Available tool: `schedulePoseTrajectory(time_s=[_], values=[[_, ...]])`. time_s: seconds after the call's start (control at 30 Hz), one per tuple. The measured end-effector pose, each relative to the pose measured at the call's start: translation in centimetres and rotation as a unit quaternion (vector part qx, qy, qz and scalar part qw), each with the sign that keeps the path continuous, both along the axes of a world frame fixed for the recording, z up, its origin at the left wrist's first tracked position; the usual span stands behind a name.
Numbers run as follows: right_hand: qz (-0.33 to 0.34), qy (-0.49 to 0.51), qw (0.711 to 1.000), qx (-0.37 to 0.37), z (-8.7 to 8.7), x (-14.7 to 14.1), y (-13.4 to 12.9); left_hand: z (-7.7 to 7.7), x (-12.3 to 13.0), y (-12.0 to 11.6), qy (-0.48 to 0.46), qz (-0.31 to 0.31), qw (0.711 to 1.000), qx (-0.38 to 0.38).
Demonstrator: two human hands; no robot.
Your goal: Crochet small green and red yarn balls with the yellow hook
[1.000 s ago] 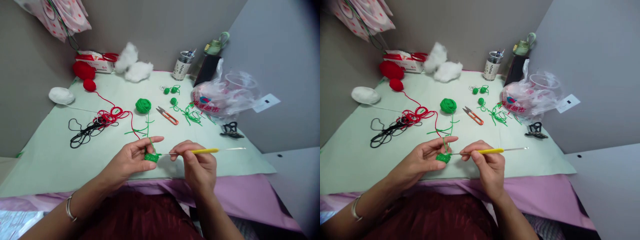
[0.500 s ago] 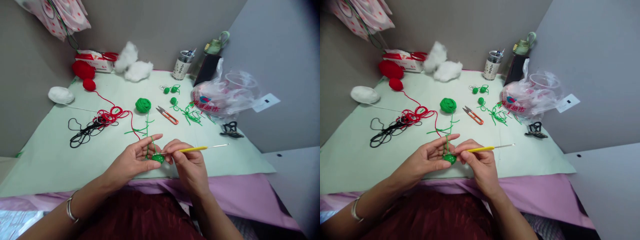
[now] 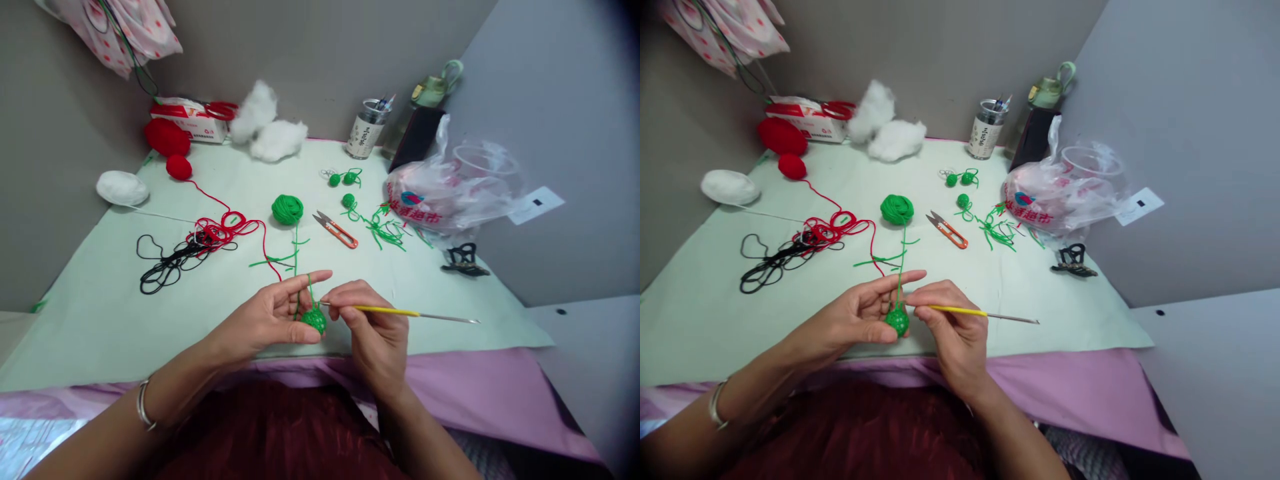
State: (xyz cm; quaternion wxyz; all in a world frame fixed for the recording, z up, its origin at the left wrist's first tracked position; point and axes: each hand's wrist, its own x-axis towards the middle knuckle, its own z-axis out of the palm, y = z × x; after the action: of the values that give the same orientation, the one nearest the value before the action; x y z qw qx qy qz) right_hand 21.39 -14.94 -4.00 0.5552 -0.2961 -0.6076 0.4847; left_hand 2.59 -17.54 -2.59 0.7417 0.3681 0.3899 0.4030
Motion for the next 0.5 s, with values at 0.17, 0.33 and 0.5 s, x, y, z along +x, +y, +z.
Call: schedulePoseTrajectory(time_s=[0.17, 0.33, 0.5], values=[[0.076, 0.053, 0.992, -0.083, -0.49, 0.45, 0.49, -0.04, -0.15, -0.14, -0.086, -0.041, 0.995, 0.003], [0.085, 0.083, 0.987, -0.105, -0.24, 0.45, 0.53, 0.07, -0.33, -0.04, -0.128, -0.063, 0.990, 0.019], [0.056, 0.124, 0.982, -0.134, 0.47, 0.48, 0.79, -0.28, -0.68, -0.08, -0.121, -0.068, 0.990, 0.040]])
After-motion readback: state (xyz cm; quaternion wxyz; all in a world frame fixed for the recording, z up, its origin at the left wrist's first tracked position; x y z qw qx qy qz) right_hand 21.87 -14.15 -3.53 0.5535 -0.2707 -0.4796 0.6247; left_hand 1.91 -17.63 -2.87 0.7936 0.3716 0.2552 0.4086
